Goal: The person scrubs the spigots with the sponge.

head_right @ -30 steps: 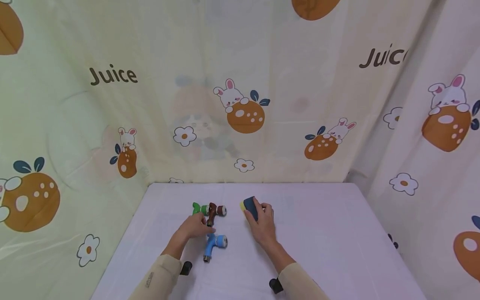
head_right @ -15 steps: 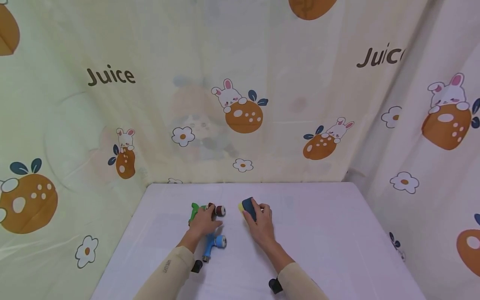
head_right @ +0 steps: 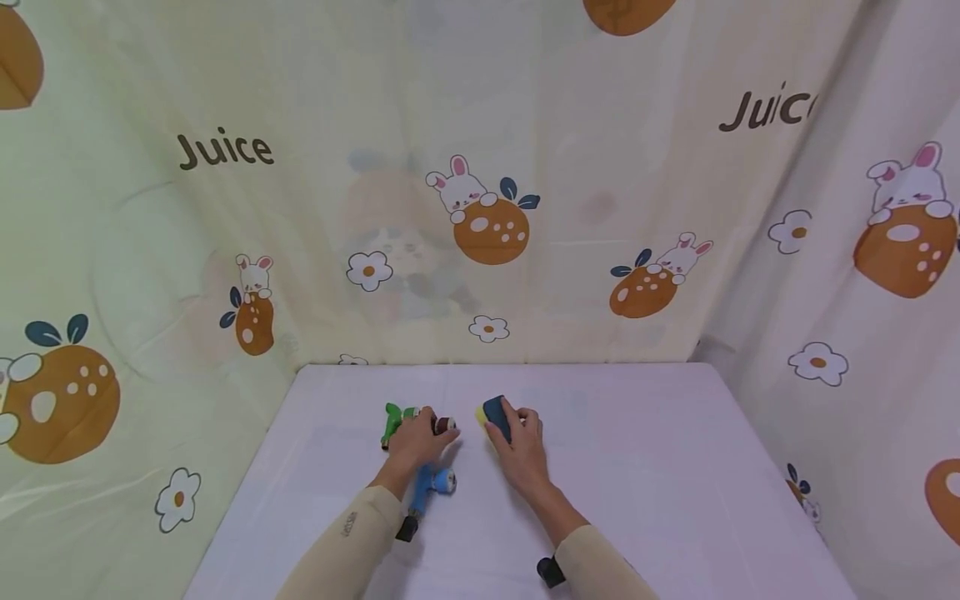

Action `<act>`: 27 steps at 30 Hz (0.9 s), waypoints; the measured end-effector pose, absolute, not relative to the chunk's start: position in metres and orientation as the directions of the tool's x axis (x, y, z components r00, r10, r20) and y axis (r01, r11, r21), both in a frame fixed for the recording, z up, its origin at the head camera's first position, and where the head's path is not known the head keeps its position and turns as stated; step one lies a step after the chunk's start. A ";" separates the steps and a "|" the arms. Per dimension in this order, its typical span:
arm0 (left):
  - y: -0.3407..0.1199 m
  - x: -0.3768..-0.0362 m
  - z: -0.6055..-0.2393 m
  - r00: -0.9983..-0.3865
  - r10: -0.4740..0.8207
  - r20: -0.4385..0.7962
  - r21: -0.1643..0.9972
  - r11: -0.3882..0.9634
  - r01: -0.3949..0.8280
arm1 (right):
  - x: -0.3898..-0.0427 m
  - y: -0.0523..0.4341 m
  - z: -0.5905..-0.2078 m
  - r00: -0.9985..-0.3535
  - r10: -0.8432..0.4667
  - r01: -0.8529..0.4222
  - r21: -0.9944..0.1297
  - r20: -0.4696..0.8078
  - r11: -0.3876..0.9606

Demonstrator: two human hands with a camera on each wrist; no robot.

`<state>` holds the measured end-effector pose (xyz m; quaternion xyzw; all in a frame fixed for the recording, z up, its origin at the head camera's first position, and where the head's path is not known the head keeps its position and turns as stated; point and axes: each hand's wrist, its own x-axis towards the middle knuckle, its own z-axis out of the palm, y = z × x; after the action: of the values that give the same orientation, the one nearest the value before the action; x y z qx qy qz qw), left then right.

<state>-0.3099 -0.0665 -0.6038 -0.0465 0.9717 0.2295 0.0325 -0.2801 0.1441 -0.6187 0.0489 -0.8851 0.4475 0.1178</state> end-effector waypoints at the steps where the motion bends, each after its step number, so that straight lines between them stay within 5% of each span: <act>1: -0.064 -0.310 -0.604 -0.994 -0.078 -0.080 0.438 0.893 -0.105 | -0.280 0.144 -0.618 -0.968 0.017 -0.193 -0.780 0.252 0.595; 15: -0.052 -0.304 -0.609 -0.998 -0.058 -0.015 0.379 0.924 -0.059 | -0.279 0.149 -0.619 -0.967 0.023 -0.189 -0.771 0.255 0.608; 27: -0.045 -0.312 -0.610 -0.999 -0.048 -0.005 0.503 0.863 -0.045 | -0.278 0.152 -0.616 -0.969 0.022 -0.184 -0.779 0.247 0.599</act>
<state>-0.3120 -0.0448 -0.6096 -0.0241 0.9652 0.2605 -0.0037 -0.2781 0.1522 -0.6155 0.0457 -0.8866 0.4453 0.1161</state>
